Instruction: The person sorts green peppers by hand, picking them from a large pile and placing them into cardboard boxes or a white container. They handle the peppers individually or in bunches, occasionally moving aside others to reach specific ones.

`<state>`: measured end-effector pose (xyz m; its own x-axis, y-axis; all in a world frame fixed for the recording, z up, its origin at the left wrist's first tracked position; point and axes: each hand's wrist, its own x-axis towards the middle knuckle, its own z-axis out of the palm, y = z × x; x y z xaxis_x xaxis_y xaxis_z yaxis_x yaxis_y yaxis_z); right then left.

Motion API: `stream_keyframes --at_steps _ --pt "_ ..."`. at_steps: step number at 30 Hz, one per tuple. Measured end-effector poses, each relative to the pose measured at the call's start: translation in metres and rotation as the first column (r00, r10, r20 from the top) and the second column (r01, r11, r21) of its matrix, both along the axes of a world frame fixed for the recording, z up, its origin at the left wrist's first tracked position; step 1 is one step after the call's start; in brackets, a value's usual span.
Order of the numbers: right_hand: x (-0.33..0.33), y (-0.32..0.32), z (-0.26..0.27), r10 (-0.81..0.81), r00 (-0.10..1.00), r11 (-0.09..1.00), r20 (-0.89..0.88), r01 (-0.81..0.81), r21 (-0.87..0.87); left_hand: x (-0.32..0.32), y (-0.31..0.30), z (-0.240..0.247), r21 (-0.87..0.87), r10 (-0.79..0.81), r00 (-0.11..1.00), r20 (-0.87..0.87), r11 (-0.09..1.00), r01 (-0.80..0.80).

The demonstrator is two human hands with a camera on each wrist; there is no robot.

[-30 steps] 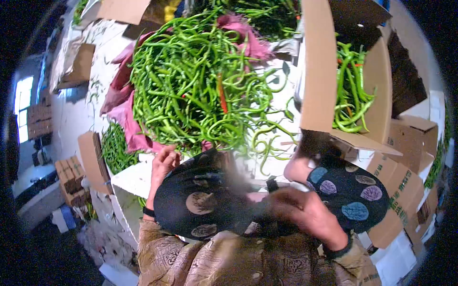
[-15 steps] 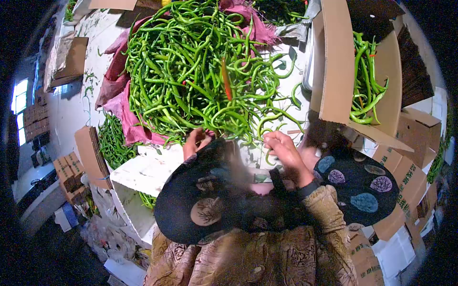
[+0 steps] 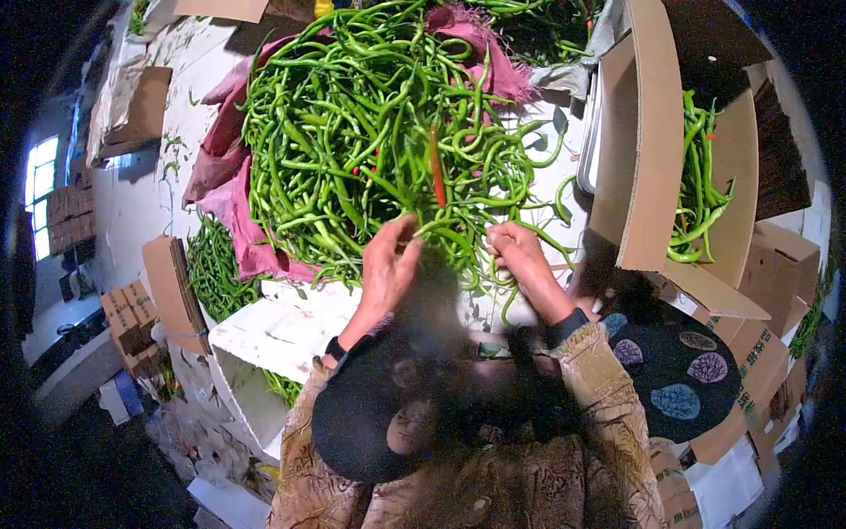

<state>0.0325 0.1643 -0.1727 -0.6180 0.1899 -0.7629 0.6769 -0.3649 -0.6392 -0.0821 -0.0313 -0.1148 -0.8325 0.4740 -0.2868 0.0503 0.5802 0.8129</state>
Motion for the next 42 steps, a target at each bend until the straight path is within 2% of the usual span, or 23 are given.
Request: stream_keyframes --at_steps 2,4,7,8,14,16,17,18,19,20,22,23,24,26,28,30,34,36,38,39,40,41,42 --pt "-0.012 -0.005 -0.014 -0.006 1.000 1.000 -0.010 0.006 -0.001 -0.017 0.022 -0.029 0.078 0.021 0.999 -0.045 0.997 -0.018" --pt "-0.020 -0.012 -0.022 0.011 1.000 0.999 -0.026 -0.010 0.031 -0.031 0.040 -0.066 -0.098 -0.089 0.902 -0.423 0.994 0.052" --pt "-0.032 -0.019 -0.020 0.060 0.998 0.997 -0.002 -0.060 0.042 -0.047 0.078 -0.095 -0.369 -0.202 0.921 -0.334 0.927 0.070" --pt "-0.033 -0.020 -0.021 0.061 0.998 0.997 -0.005 -0.061 0.041 -0.050 0.084 -0.101 -0.373 -0.199 0.903 -0.382 0.927 0.046" --pt "-0.043 -0.022 -0.023 0.004 1.000 0.996 -0.004 -0.003 0.086 -0.056 0.085 -0.094 -0.301 -0.108 0.869 -0.484 0.952 -0.050" --pt "-0.043 -0.023 -0.021 -0.022 0.984 0.989 -0.177 0.047 0.137 -0.057 0.088 -0.075 0.058 0.092 0.811 -0.578 0.996 -0.071" --pt "-0.043 -0.022 -0.017 0.007 0.976 0.983 -0.219 0.034 0.180 -0.058 0.088 -0.061 0.176 0.205 0.879 -0.430 0.974 -0.141" --pt "-0.048 -0.018 -0.005 0.038 0.964 0.975 -0.265 0.023 0.223 -0.059 0.083 -0.042 0.157 0.228 0.945 -0.235 0.968 -0.194" --pt "-0.055 -0.012 0.022 0.146 0.971 0.942 -0.188 -0.078 0.327 -0.062 0.076 -0.033 0.223 0.249 0.968 -0.022 0.945 -0.238" --pt "-0.057 -0.010 0.027 0.141 0.971 0.941 -0.191 -0.072 0.329 -0.067 0.069 -0.026 0.276 0.248 0.950 0.190 0.915 -0.294" --pt "-0.063 -0.004 0.039 0.122 0.953 0.979 -0.278 -0.070 0.191 -0.074 0.057 -0.001 0.364 0.170 0.884 0.435 0.865 -0.345" --pt "-0.064 0.002 0.052 0.108 0.949 0.992 -0.297 -0.084 0.094 -0.073 0.055 0.006 0.382 0.187 0.867 0.461 0.840 -0.385" --pt "-0.065 0.006 0.064 0.132 0.934 0.988 -0.333 -0.096 0.123 -0.075 0.050 0.004 0.448 0.130 0.826 0.549 0.788 -0.422" --pt "-0.064 0.015 0.075 0.042 0.953 0.997 -0.301 -0.057 -0.041 -0.077 0.040 0.000 0.535 -0.026 0.717 0.696 0.685 -0.494" --pt "-0.059 0.025 0.075 0.034 0.964 0.989 -0.265 -0.071 -0.129 -0.071 0.040 0.004 0.592 -0.150 0.669 0.728 0.629 -0.504" --pt "-0.054 0.025 0.079 -0.027 0.954 0.910 -0.298 -0.100 -0.403 -0.063 0.043 0.012 0.628 -0.240 0.642 0.728 0.607 -0.486" --pt "-0.048 0.015 0.094 -0.055 0.946 0.870 -0.320 -0.112 -0.480 -0.060 0.047 0.022 0.657 -0.276 0.654 0.704 0.604 -0.452" --pt "-0.047 0.011 0.099 -0.055 0.947 0.856 -0.317 -0.119 -0.503 -0.059 0.039 0.037 0.623 -0.219 0.665 0.714 0.632 -0.460" --pt "-0.044 0.014 0.100 -0.033 0.948 0.902 -0.316 -0.108 -0.419 -0.064 0.009 0.056 0.591 -0.123 0.724 0.679 0.676 -0.440" --pt "-0.041 0.019 0.089 -0.065 0.944 0.890 -0.323 -0.091 -0.446 -0.070 -0.019 0.065 0.578 -0.092 0.760 0.643 0.710 -0.403" --pt "-0.037 0.023 0.081 -0.070 0.952 0.916 -0.297 -0.056 -0.396 -0.067 -0.041 0.094 0.459 0.104 0.819 0.565 0.785 -0.416" --pt "-0.031 0.026 0.070 -0.066 0.965 0.945 -0.255 -0.022 -0.326 -0.066 -0.068 0.121 0.378 0.182 0.837 0.517 0.828 -0.413" --pt "-0.026 0.028 0.058 -0.065 0.975 0.968 -0.214 0.009 -0.251 -0.067 -0.110 0.132 0.355 0.136 0.875 0.465 0.877 -0.325"
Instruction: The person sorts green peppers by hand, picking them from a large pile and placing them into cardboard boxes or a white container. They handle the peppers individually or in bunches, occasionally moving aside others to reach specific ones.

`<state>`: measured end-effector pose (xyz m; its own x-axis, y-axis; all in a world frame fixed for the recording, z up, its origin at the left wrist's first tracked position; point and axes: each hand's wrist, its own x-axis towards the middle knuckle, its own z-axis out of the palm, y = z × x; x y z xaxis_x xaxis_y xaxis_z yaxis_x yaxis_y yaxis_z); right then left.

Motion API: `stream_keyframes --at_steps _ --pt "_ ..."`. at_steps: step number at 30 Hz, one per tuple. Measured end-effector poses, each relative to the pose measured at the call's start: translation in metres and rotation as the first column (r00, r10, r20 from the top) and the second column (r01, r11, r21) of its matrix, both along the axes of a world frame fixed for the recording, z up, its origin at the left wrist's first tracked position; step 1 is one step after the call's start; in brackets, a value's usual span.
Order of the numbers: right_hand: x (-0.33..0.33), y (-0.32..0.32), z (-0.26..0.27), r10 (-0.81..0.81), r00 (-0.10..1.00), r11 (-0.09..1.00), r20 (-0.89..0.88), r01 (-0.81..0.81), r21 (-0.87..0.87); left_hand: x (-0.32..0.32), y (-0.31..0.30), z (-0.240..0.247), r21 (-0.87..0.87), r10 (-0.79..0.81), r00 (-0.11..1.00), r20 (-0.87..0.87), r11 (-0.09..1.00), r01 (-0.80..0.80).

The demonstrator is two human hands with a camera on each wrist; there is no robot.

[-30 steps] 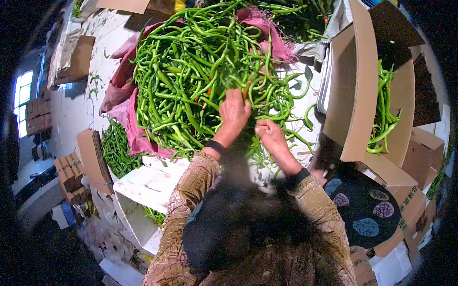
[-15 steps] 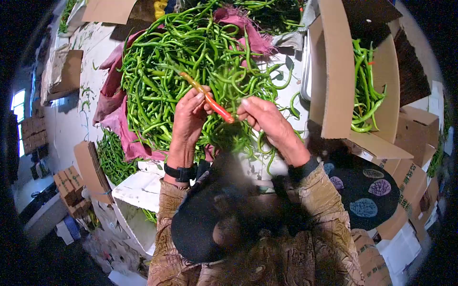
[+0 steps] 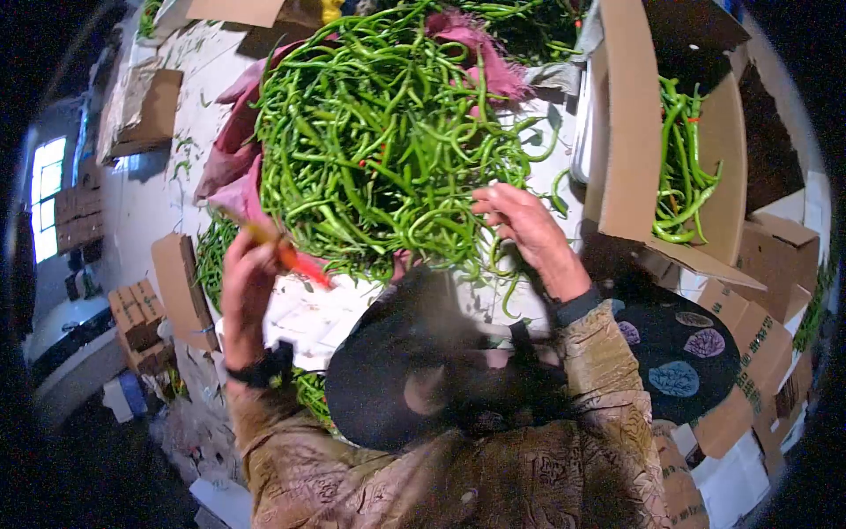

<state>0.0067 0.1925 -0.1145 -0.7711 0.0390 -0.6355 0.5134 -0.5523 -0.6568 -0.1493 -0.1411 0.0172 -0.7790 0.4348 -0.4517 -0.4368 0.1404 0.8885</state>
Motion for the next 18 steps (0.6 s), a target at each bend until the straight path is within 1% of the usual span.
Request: stream_keyframes --at_steps 1,2,3,4,5,6,7,8,9,10,11,12,13,14,16,17,18 --pt "0.006 0.000 -0.008 -0.001 0.998 0.999 0.056 -0.002 0.045 0.009 -0.021 0.030 -0.113 -0.034 0.998 -0.062 0.993 0.026" --pt "0.013 -0.001 -0.018 -0.005 0.994 0.996 0.112 -0.005 0.092 0.015 -0.059 0.040 -0.207 -0.083 0.994 -0.071 0.976 0.067" --pt "0.020 -0.001 -0.036 0.036 0.990 0.993 0.135 -0.051 0.109 0.025 -0.094 0.053 -0.314 -0.136 0.990 -0.033 0.942 0.119" --pt "0.026 -0.006 -0.043 0.047 0.984 0.987 0.171 -0.072 0.144 0.039 -0.124 0.067 -0.496 -0.139 0.982 0.128 0.849 0.184" --pt "0.030 -0.009 -0.051 0.073 0.981 0.987 0.179 -0.097 0.128 0.058 -0.153 0.070 -0.574 -0.101 0.973 0.206 0.793 0.204" --pt "0.033 -0.014 -0.057 0.101 0.978 0.986 0.185 -0.123 0.114 0.077 -0.188 0.065 -0.573 -0.152 0.932 0.330 0.752 0.326" --pt "0.034 -0.022 -0.059 0.089 0.980 0.987 0.179 -0.111 0.117 0.101 -0.221 0.056 -0.585 -0.160 0.894 0.419 0.706 0.400" --pt "0.033 -0.028 -0.063 0.117 0.976 0.985 0.182 -0.138 0.108 0.120 -0.235 0.048 -0.645 -0.241 0.796 0.555 0.479 0.595" --pt "0.034 -0.034 -0.066 0.137 0.975 0.984 0.172 -0.155 0.091 0.137 -0.254 0.036 -0.654 -0.458 0.708 0.537 0.304 0.692" --pt "0.033 -0.040 -0.065 0.155 0.975 0.983 0.161 -0.169 0.078 0.147 -0.254 0.025 -0.597 -0.401 0.673 0.621 0.315 0.738" --pt "0.031 -0.046 -0.064 0.155 0.970 0.981 0.190 -0.174 0.087 0.150 -0.258 0.016 -0.693 -0.455 0.712 0.535 0.245 0.678" --pt "0.030 -0.050 -0.063 0.175 0.967 0.979 0.185 -0.192 0.075 0.147 -0.240 0.009 -0.775 -0.513 0.730 0.452 0.180 0.606" --pt "0.029 -0.053 -0.062 0.186 0.963 0.975 0.196 -0.206 0.086 0.135 -0.213 0.007 -0.765 -0.390 0.865 0.315 0.436 0.475" --pt "0.025 -0.056 -0.061 0.199 0.959 0.970 0.203 -0.221 0.097 0.117 -0.182 0.005 -0.706 -0.217 0.957 0.191 0.647 0.288" --pt "0.016 -0.067 -0.057 0.205 0.959 0.969 0.198 -0.228 0.099 0.080 -0.127 -0.010 -0.688 -0.223 0.974 -0.025 0.711 0.145" --pt "0.012 -0.070 -0.055 0.200 0.959 0.969 0.199 -0.224 0.102 0.060 -0.110 -0.025 -0.685 -0.259 0.957 -0.128 0.721 0.104" --pt "0.007 -0.074 -0.058 0.232 0.959 0.959 0.161 -0.254 0.129 0.042 -0.096 -0.042 -0.675 -0.294 0.928 -0.227 0.735 0.068"
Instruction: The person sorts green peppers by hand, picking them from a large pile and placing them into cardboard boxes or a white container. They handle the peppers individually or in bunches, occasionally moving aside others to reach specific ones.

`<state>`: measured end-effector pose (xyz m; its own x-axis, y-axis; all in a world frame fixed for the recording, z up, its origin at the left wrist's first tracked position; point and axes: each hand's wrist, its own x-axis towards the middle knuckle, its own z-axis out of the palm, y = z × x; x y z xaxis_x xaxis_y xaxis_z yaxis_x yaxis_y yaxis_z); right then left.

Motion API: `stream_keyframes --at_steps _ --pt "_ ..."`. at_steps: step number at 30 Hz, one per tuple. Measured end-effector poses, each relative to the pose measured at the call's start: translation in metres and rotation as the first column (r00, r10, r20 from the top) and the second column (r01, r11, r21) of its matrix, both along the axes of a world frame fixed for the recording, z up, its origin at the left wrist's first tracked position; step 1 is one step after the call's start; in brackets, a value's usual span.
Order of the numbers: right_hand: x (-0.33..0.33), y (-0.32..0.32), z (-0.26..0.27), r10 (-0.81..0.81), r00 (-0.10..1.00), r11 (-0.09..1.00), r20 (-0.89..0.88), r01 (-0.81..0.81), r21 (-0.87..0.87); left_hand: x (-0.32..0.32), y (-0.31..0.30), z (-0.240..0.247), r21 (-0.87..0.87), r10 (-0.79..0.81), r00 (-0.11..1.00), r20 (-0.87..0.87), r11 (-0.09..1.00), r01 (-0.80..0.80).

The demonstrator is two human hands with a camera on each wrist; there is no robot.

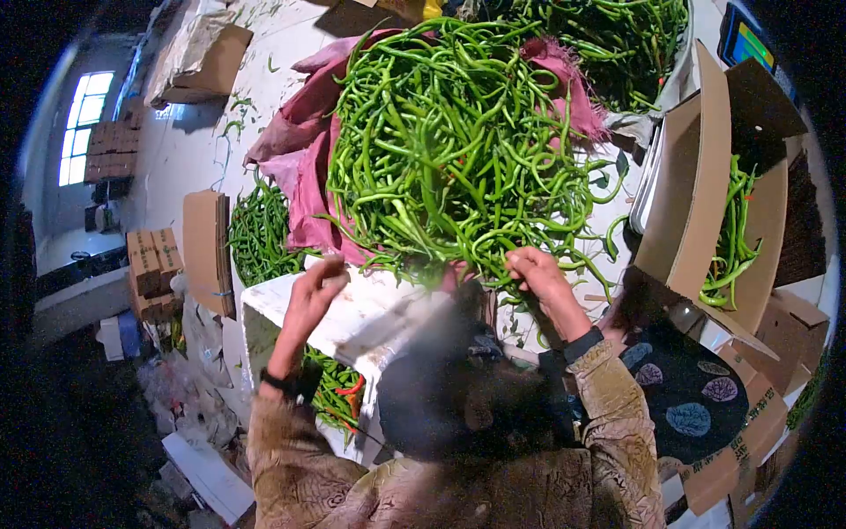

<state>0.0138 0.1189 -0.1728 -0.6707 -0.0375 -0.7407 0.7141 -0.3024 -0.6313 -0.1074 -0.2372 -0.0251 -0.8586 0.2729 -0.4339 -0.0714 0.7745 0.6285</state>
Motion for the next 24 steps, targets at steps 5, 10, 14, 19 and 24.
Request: stream_keyframes --at_steps 5,10,14,19,24 --pt "-0.036 -0.017 0.024 0.037 0.996 0.997 -0.083 -0.031 0.071 -0.067 0.067 -0.043 0.205 0.228 0.952 -0.202 0.961 -0.187" --pt "-0.081 -0.040 0.010 0.111 0.965 0.991 -0.236 -0.091 0.097 -0.097 0.051 -0.098 -0.048 0.274 0.921 -0.277 0.953 -0.298" --pt "-0.120 -0.069 0.002 0.070 0.959 0.997 -0.275 -0.057 0.055 -0.103 0.058 -0.103 -0.075 0.413 0.874 -0.256 0.893 -0.444" --pt "-0.137 -0.101 -0.044 -0.006 0.949 0.989 -0.316 0.052 0.137 -0.083 0.086 -0.086 -0.225 0.096 0.939 -0.330 0.958 -0.177" --pt "-0.150 -0.113 -0.028 0.255 0.934 0.923 -0.249 -0.158 0.350 -0.085 0.092 -0.088 -0.117 0.252 0.900 -0.357 0.943 -0.310"
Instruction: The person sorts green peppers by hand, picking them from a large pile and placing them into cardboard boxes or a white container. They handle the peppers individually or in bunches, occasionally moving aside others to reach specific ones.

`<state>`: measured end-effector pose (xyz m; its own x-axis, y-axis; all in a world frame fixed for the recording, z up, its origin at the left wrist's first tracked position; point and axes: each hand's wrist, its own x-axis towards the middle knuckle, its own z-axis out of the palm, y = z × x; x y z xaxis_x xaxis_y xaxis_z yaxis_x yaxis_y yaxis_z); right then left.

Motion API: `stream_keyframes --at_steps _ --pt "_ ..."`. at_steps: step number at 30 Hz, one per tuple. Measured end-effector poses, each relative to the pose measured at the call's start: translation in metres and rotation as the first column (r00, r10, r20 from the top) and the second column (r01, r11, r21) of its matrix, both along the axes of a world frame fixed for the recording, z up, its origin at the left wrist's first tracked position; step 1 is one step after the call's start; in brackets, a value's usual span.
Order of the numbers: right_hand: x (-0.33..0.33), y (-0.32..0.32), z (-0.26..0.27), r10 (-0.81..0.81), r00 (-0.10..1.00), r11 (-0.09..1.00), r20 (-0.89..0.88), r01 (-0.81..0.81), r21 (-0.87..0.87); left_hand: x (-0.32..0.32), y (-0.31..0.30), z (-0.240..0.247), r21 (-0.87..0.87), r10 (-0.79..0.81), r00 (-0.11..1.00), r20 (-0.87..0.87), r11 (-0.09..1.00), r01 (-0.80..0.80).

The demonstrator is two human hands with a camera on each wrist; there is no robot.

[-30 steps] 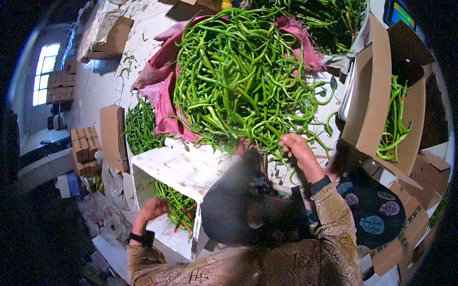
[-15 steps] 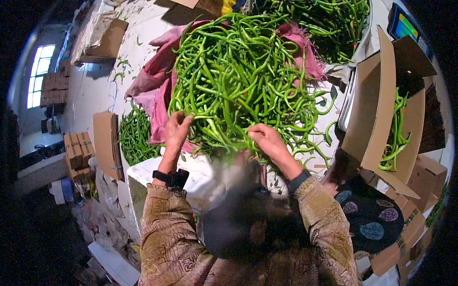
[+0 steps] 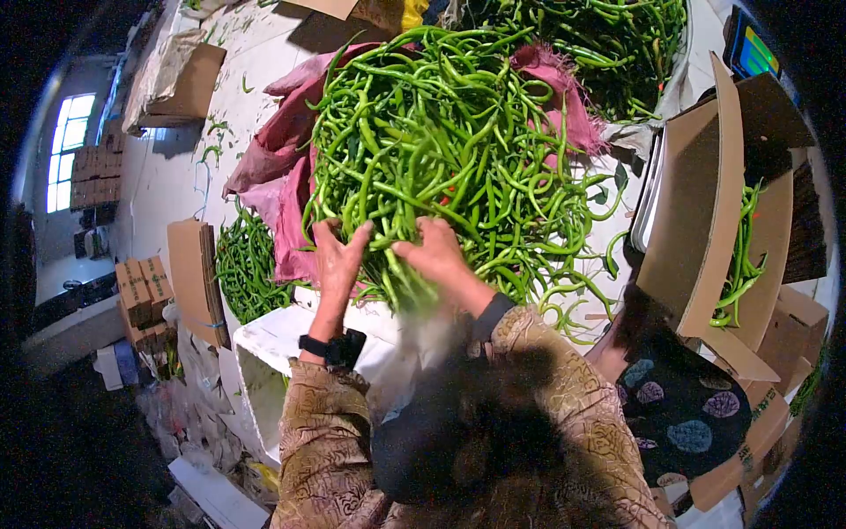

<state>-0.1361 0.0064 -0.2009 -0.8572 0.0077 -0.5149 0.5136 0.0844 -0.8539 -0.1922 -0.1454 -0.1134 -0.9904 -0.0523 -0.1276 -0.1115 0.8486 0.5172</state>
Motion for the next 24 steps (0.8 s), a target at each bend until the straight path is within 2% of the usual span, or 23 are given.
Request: stream_keyframes --at_steps 2,3,4,6,7,8,9,10,11,12,13,14,16,17,18,20,21,22,23,24 --pt "0.004 -0.007 0.016 -0.051 0.977 0.988 -0.209 0.080 0.132 0.017 0.013 0.011 0.127 -0.076 0.996 -0.039 0.989 0.080" --pt "0.003 -0.004 0.015 -0.191 0.975 0.956 -0.116 0.158 -0.248 0.026 0.016 0.013 0.033 -0.184 0.978 -0.094 0.982 0.188" --pt "0.004 -0.008 0.014 -0.343 0.939 0.740 -0.024 0.255 -0.622 0.029 0.016 0.019 0.007 -0.292 0.956 -0.014 0.956 0.292" --pt "0.014 0.011 0.016 -0.147 0.989 0.779 -0.019 0.104 -0.618 0.028 0.022 0.033 0.016 -0.390 0.921 0.005 0.921 0.390" --pt "0.017 0.020 0.021 -0.152 0.988 0.783 -0.020 0.108 -0.612 0.022 0.026 0.045 -0.133 -0.457 0.881 0.124 0.872 0.471" --pt "0.020 0.027 0.026 -0.087 0.996 0.835 0.031 0.090 -0.544 0.014 0.026 0.056 -0.272 -0.496 0.831 0.252 0.788 0.552" --pt "0.022 0.029 0.028 -0.025 0.996 0.877 0.088 0.064 -0.476 0.003 0.025 0.060 -0.354 -0.556 0.803 0.215 0.721 0.595" --pt "0.023 0.030 0.026 -0.028 0.996 0.878 0.086 0.066 -0.474 -0.012 0.041 0.080 -0.349 -0.504 0.827 0.249 0.750 0.562" --pt "0.024 0.031 0.024 0.023 0.999 0.879 0.036 -0.003 -0.478 -0.026 0.051 0.082 -0.371 -0.592 0.805 0.038 0.739 0.562" --pt "0.026 0.031 0.020 0.072 0.997 0.878 -0.015 -0.070 -0.474 -0.041 0.063 0.079 -0.391 -0.653 0.737 -0.175 0.733 0.557" --pt "0.030 0.023 -0.008 0.172 0.982 0.900 0.080 -0.123 -0.418 -0.060 0.080 0.070 -0.459 -0.730 0.632 -0.261 0.669 0.584" --pt "0.031 0.025 0.001 0.207 0.958 0.916 0.196 -0.120 -0.382 -0.081 0.096 0.057 -0.529 -0.794 0.510 -0.332 0.604 0.596" --pt "0.034 0.023 0.017 0.141 0.984 0.929 0.108 -0.094 -0.357 -0.119 0.114 0.011 -0.712 -0.866 0.442 -0.232 0.461 0.529" --pt "0.037 0.025 0.029 0.046 0.997 0.906 -0.062 -0.067 -0.418 -0.131 0.114 -0.008 -0.750 -0.870 0.471 -0.143 0.406 0.522" --pt "0.033 0.036 0.046 0.041 0.997 0.906 -0.062 -0.063 -0.418 -0.140 0.112 -0.021 -0.785 -0.864 0.500 -0.054 0.346 0.513" --pt "0.026 0.064 0.073 0.388 0.918 0.889 -0.082 -0.396 -0.230 -0.143 0.115 -0.024 -0.782 -0.867 0.487 -0.110 0.377 0.496" --pt "0.036 0.078 0.066 0.259 0.963 0.865 -0.071 -0.264 -0.427 -0.139 0.117 -0.013 -0.756 -0.888 0.433 -0.157 0.390 0.526" --pt "0.043 0.075 0.057 0.067 0.996 0.792 0.062 -0.015 -0.610 -0.132 0.118 -0.002 -0.726 -0.903 0.380 -0.202 0.398 0.560" --pt "0.053 0.076 0.027 0.009 0.994 0.730 0.108 0.067 -0.680 -0.129 0.118 0.010 -0.659 -0.875 0.345 -0.339 0.483 0.577" --pt "0.064 0.079 0.004 -0.042 0.986 0.657 0.162 0.150 -0.739 -0.120 0.118 0.031 -0.479 -0.779 0.394 -0.488 0.616 0.625"
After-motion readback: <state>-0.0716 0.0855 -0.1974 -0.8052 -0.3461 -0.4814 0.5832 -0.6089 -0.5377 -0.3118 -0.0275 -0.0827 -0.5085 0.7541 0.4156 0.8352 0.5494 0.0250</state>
